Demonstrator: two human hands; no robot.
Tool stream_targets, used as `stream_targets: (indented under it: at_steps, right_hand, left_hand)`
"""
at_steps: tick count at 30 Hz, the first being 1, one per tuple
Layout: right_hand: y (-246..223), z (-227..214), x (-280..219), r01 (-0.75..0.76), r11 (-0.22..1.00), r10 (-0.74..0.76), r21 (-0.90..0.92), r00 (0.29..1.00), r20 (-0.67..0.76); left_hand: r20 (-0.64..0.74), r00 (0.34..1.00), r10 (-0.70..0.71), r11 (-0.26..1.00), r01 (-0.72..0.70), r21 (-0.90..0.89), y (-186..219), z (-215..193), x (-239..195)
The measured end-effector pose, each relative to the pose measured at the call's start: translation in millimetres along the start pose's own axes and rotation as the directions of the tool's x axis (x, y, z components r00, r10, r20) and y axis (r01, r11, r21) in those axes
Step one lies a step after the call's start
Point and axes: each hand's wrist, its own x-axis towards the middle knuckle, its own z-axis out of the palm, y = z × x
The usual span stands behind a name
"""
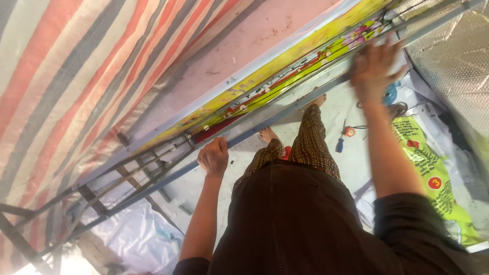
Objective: The person assembles a metal frame structure by hand, aligning and securing metal bars. They use a screwdriver to tighten screws on the frame and handle a yellow printed sheet, positioning it within the structure.
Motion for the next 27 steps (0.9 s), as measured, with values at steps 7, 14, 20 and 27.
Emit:
stream_targets:
  at_steps: [7, 14, 20, 27]
  right_hand:
    - [-53, 92, -74, 0.635, 0.771, -0.602, -0.051, 0.7, -0.385]
    - [67, 179, 94, -0.075, 0.931, 0.284, 0.358, 0.765, -0.578]
    - [-97, 35, -51, -0.131, -0.415, 0.409, 0.9, 0.857, 0.313]
    - [62, -31, 130, 0.102, -0.292, 0.53, 0.951, 0.845, 0.072]
  left_hand:
    - [-0.063, 0.998, -0.032, 0.995, 0.037, 0.092, -4, -6, 0]
    - [-0.098, 0.995, 0.0, 0.988, 0.015, 0.154, -20, 8, 1]
    - [0.084, 0.984, 0.157, 0.964, -0.134, -0.23, 75, 22, 37]
    - [0.279, 0.926, -0.253, 0.967, 0.247, 0.057, 113, 23, 46]
